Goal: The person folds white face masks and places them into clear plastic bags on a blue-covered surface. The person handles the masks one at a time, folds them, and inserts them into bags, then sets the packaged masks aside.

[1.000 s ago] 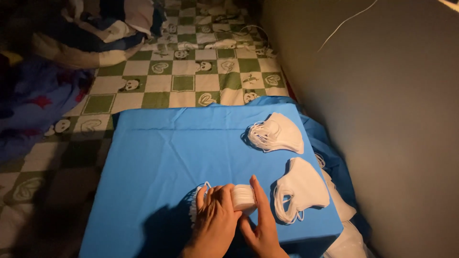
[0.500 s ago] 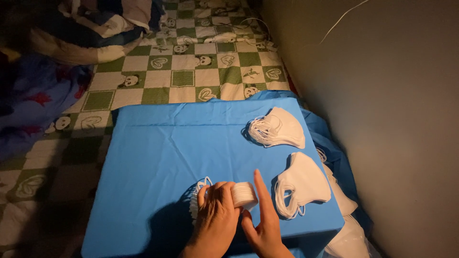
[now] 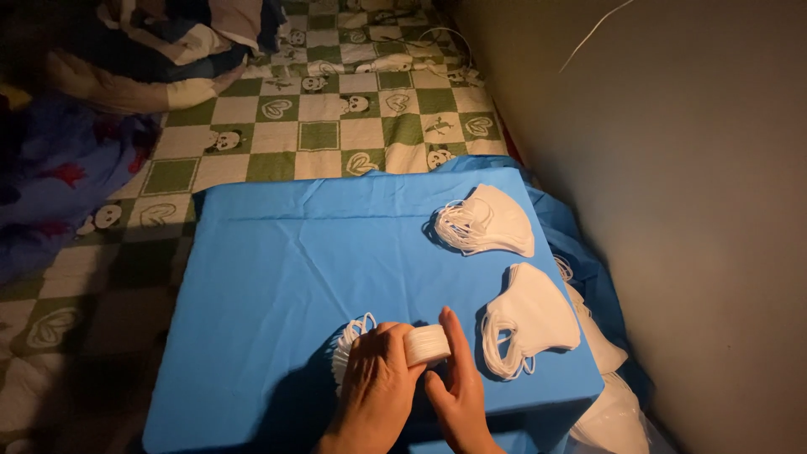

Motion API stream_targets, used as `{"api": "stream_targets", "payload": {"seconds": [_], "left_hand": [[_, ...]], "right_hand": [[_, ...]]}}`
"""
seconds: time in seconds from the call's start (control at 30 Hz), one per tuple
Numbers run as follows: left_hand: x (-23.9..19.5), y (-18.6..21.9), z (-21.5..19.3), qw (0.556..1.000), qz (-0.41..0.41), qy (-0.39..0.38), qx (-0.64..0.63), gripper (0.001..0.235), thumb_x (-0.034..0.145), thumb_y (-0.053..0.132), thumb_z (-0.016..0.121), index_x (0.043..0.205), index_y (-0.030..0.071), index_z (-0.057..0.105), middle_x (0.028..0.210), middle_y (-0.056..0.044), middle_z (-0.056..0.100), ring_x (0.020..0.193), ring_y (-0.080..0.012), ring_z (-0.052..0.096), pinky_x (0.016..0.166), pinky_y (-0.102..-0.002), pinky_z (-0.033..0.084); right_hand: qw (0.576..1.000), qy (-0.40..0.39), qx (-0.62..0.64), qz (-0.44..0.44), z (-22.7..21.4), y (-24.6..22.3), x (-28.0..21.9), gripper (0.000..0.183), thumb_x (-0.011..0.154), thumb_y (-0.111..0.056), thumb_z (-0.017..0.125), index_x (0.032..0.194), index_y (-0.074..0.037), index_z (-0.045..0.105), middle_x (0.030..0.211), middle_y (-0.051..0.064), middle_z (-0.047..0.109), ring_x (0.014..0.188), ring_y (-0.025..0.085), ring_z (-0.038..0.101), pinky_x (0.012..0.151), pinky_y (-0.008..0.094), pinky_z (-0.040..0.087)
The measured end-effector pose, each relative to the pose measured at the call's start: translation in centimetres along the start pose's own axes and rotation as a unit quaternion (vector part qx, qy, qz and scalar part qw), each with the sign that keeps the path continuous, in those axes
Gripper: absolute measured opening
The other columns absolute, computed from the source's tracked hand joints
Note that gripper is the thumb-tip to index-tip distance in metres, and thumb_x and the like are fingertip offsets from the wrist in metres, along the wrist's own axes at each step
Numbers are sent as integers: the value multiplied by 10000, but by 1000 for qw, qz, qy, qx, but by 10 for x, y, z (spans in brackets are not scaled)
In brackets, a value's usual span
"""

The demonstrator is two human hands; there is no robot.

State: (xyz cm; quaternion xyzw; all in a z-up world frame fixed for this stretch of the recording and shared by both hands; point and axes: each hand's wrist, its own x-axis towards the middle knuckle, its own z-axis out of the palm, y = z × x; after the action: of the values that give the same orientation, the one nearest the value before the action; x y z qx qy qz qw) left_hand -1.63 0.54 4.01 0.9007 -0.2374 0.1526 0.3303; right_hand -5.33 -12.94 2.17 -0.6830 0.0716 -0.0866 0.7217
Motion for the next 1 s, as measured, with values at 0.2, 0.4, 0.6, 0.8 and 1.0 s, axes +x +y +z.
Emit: {"api": "stream_targets", "payload": {"seconds": [0.2, 0.4, 0.6, 0.8, 1.0], "left_hand": [[0, -6, 0, 1000, 15, 11, -15, 555, 773, 213, 915, 1167, 70, 551, 1087, -110, 673, 982, -339, 657, 837, -463, 492], [3, -10, -3, 999, 18, -16, 21, 644, 730, 417, 941, 1155, 89, 585, 1055, -109, 710, 1006, -336, 666, 921, -471, 456], [11, -12, -67, 920, -277, -272, -62, 711, 732, 455, 822, 1357, 314, 515, 1192, -35, 752, 1163, -258, 672, 948, -381, 545], [13, -21, -64, 839, -445, -199, -242, 500, 825, 186, 665, 1323, 200, 628, 849, 4, 775, 845, -112, 699, 865, -267, 494], [34, -3, -78, 808, -489, -279, -174, 601, 830, 365, 686, 1418, 262, 615, 1058, 39, 776, 966, -117, 706, 869, -258, 514]], "right_hand": [[996, -57, -21, -72, -15, 0, 5, 842, 920, -392, 636, 1592, -44, 268, 1692, 133, 287, 1565, 240, 280, 1259, 408, 263], [971, -136, -142, -133, -42, -20, 21, 363, 947, -243, 672, 1271, -80, 679, 1166, 36, 735, 1040, 160, 670, 890, 299, 497], [988, -78, 82, 102, -64, -29, 31, 387, 831, -31, 778, 1208, 45, 740, 1033, 130, 777, 928, 195, 676, 786, 312, 538], [984, -27, -8, 175, -51, -46, 47, 708, 832, -163, 761, 1513, -86, 584, 941, 122, 731, 899, 200, 674, 778, 296, 466], [849, -61, -524, 4, -56, 13, 48, 670, 949, -312, 635, 1570, -314, 383, 1065, 25, 634, 758, 322, 636, 585, 484, 455]]}}
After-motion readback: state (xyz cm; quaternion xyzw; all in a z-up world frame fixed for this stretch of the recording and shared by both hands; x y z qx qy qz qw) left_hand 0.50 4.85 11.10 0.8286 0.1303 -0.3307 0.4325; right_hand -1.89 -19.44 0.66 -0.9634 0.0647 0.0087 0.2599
